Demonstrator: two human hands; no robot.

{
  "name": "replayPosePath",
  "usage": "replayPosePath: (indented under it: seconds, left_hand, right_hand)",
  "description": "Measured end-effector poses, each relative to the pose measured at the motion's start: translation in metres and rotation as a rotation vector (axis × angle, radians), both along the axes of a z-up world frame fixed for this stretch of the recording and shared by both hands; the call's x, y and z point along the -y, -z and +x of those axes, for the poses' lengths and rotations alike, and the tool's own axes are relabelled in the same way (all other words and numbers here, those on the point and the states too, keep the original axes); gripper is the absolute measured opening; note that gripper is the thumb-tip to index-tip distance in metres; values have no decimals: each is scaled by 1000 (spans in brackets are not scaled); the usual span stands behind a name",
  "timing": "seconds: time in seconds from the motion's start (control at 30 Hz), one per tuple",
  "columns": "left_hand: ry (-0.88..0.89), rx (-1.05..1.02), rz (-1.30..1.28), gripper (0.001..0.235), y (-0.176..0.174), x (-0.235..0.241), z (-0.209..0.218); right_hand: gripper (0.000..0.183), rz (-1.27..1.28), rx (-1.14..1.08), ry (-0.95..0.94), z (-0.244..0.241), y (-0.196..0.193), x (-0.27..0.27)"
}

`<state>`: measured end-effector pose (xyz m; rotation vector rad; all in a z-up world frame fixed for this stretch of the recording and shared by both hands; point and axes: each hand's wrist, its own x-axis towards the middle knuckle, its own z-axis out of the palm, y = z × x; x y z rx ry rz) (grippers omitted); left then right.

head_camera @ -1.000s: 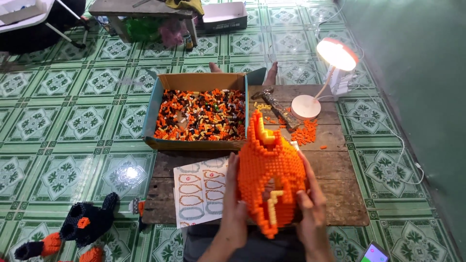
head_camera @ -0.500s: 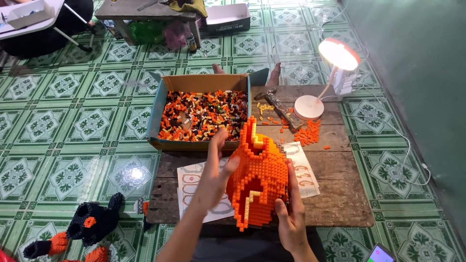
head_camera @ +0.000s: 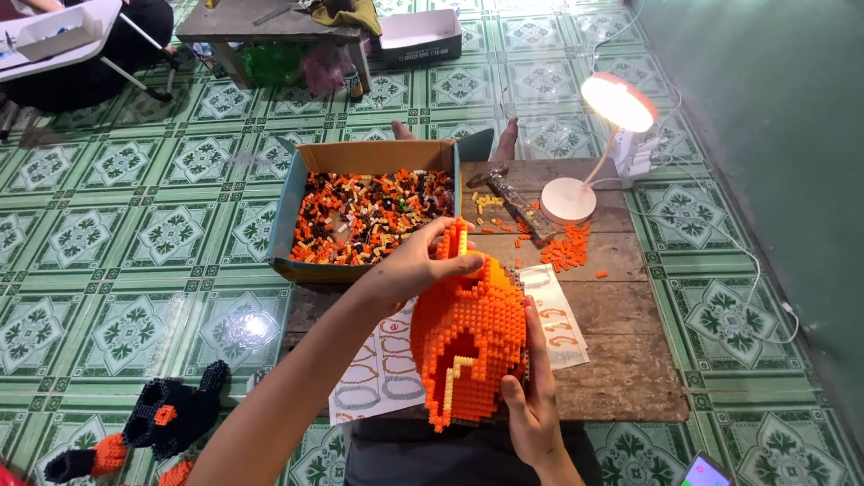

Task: The person assembles small orange plastic bricks into a curved shape, following a printed instruction sheet. They pick up individual bricks, connect them by hand, and periodically check the pattern on the paper guide.

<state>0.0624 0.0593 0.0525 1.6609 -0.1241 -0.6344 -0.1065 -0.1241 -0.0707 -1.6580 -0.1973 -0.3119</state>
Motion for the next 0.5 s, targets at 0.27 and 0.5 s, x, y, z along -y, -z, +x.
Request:
replayPosePath:
  seconds: [0.27,0.5]
  left_hand:
    - [-15,100,42,72,-2,2,-4]
    - [22,149,184,70,-10,2,-9]
  right_hand:
    - [79,-19,29,11,1,-1,-2]
    - [78,-39,50,24,-1,-3,-5]
